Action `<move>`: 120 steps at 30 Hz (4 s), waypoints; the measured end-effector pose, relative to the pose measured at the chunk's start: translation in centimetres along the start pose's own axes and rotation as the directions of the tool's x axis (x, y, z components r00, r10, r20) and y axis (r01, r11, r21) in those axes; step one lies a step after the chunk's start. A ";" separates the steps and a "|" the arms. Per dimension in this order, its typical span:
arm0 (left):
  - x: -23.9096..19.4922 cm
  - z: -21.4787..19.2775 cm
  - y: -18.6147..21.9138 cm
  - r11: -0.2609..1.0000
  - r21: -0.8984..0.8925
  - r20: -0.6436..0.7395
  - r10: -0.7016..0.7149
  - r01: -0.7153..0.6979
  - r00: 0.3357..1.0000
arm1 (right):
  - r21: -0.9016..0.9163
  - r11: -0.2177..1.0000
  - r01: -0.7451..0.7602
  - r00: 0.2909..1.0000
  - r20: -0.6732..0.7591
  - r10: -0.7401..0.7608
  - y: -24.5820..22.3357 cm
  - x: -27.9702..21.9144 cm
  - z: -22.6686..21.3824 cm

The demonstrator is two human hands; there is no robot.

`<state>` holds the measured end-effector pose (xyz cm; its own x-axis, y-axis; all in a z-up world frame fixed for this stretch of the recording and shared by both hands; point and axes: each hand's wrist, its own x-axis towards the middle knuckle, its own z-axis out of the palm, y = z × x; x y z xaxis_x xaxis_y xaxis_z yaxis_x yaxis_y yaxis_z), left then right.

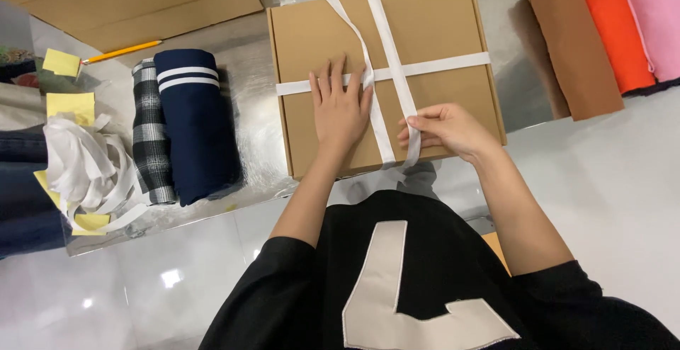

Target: The person places a folded green garment into a clear plastic bag, seals it, and puts it into a cardboard box along with another wrapped item. They close the box, tie it with a white ribbon, and place a yellow sticky note on top.

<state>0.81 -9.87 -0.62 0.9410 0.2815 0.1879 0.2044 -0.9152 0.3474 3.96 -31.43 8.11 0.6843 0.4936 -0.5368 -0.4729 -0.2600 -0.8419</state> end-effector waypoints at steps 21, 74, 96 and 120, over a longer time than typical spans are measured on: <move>2.8 -5.5 3.1 -0.162 -0.889 0.415 0.112 0.428 0.903 | -0.442 0.889 0.123 0.969 0.248 -0.011 -4.6 -1.8 1.6; 13.7 1.6 -3.7 0.507 -0.845 0.121 -0.126 0.169 0.985 | -0.185 0.952 0.242 0.970 0.015 -0.243 -7.7 18.3 -1.9; -0.3 -0.1 2.8 0.950 -0.188 0.055 0.262 -0.248 0.963 | -0.744 0.543 0.390 0.779 -0.047 -0.625 3.4 11.7 -3.5; -14.2 -2.0 2.5 0.978 -0.098 0.124 0.195 -0.184 0.973 | -0.210 0.895 0.395 0.896 -0.130 -0.426 16.2 -20.9 3.9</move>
<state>-12.54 -15.62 -0.60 0.9888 0.0594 0.1372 0.0002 -0.9185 0.3954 -20.14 -42.73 5.90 0.8863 0.4447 -0.1296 -0.0364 -0.2119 -0.9766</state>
